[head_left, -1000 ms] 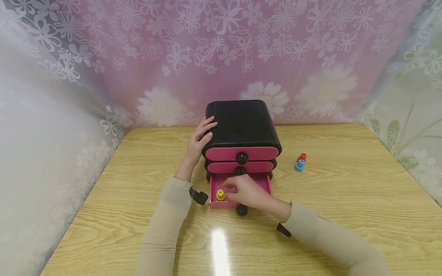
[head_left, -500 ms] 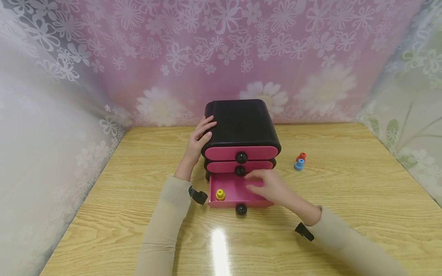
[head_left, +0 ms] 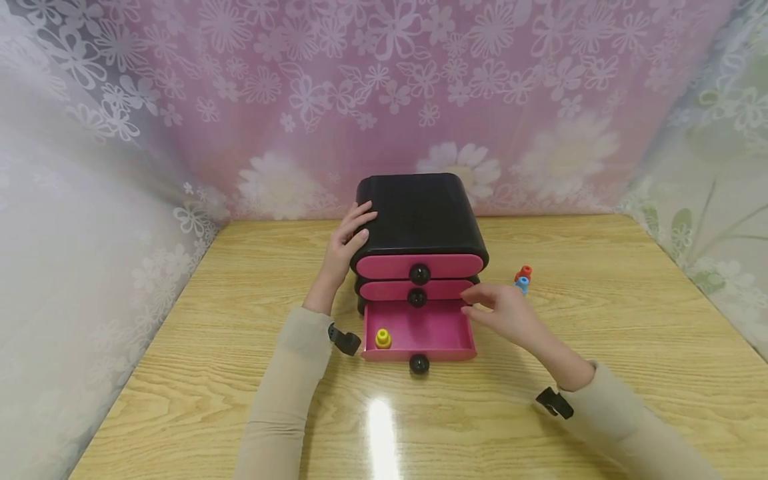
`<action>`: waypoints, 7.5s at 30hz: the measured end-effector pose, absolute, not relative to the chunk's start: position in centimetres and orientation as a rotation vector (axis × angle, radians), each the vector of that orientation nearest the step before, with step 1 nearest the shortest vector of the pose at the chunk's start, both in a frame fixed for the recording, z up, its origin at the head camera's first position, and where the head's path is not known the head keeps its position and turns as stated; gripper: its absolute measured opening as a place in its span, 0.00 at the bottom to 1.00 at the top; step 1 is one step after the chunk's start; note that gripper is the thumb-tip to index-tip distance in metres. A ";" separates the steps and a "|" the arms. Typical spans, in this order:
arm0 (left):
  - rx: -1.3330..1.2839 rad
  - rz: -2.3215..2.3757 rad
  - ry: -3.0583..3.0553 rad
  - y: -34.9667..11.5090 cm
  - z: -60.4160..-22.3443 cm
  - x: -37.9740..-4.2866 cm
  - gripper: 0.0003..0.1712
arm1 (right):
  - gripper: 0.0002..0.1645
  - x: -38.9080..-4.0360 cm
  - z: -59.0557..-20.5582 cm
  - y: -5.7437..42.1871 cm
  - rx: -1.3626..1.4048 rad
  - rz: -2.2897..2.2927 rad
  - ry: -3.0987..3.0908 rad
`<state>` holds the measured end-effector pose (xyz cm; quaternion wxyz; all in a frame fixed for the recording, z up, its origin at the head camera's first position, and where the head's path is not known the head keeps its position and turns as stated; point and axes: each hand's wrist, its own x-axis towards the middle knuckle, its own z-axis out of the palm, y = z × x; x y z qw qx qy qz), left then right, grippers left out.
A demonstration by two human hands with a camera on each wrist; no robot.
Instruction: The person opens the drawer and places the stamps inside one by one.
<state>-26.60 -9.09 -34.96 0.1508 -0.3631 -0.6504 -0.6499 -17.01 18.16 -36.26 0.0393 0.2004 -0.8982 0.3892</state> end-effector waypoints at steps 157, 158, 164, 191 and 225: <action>-1.049 -1.867 -1.881 -9.2 -34.9 -26.6 0.20 | 0.19 -17.3 -37.4 25.2 0.320 1.071 -2.795; -1.050 -1.867 -1.880 -9.2 -34.9 -26.7 0.20 | 0.18 -17.2 -37.4 25.0 0.328 1.077 -2.796; -1.054 -1.886 -1.860 -9.3 -35.6 -27.5 0.20 | 0.17 -16.5 -37.3 23.6 0.379 1.135 -2.796; -1.043 -1.904 -1.840 -9.4 -37.1 -28.9 0.39 | 0.12 -16.8 -38.1 16.9 0.685 1.254 -2.783; -1.011 -1.878 -1.865 -9.4 -37.1 -29.0 0.41 | 0.07 -17.8 -39.4 13.3 0.831 1.211 -2.854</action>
